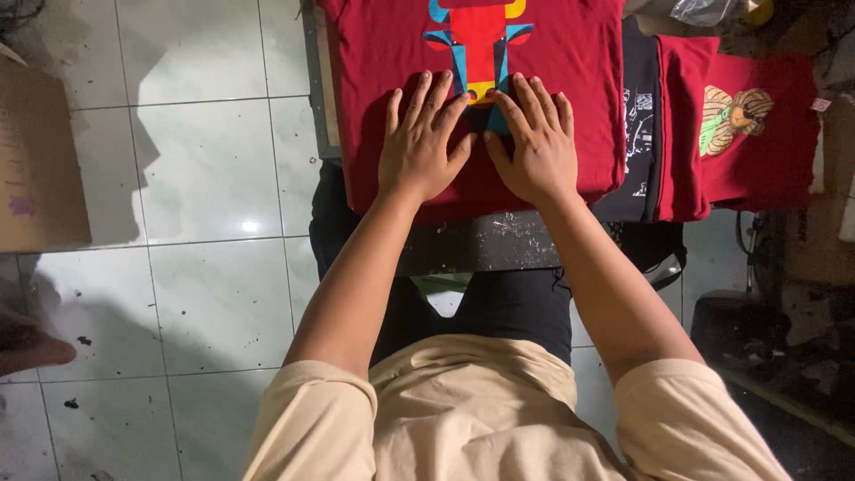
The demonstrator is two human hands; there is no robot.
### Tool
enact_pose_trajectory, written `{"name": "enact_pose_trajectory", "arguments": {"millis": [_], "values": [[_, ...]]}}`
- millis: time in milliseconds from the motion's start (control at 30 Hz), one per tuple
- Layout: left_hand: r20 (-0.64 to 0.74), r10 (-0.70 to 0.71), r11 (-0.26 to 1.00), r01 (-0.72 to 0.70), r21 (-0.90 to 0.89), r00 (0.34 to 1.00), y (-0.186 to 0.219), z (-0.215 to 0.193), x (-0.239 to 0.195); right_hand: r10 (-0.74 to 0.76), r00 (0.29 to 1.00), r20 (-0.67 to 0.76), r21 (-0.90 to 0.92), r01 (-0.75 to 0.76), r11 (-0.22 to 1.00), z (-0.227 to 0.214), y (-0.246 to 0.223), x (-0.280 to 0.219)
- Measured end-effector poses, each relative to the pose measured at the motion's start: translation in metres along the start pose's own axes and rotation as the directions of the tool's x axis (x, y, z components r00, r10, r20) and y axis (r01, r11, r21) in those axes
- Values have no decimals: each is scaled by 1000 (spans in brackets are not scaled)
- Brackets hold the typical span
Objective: The person folds a red t-shirt with a bull graphic and a black t-shirt with a graphic print on a flat surface. They smooth the fabric with their hands and stack the folded shirts.
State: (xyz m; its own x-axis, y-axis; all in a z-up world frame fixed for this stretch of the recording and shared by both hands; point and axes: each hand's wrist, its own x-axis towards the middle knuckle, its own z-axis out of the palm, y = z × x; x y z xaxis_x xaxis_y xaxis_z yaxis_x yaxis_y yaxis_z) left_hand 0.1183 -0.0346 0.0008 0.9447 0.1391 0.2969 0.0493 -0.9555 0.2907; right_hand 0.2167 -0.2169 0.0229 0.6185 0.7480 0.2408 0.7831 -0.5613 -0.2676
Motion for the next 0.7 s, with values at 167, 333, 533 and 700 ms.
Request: {"name": "enact_pose_trajectory", "arguments": {"millis": [167,333,533,700], "values": [[9,4,1000,-4,5,1000,-1,3,-1,-49,999,-23,-43,48,998,3,4,-2],[21,-1,1000,1,21,1000,-1,3,-2,-29,999,-46,-2,29,1000,2,2,-1],[18,9,999,-9,34,1000,-1,4,-1,-2,997,83,-9,3,1000,5,5,-1],[-11,6,998,-5,62,1000,-1,6,-1,-83,996,11,-76,84,994,8,4,-1]]}}
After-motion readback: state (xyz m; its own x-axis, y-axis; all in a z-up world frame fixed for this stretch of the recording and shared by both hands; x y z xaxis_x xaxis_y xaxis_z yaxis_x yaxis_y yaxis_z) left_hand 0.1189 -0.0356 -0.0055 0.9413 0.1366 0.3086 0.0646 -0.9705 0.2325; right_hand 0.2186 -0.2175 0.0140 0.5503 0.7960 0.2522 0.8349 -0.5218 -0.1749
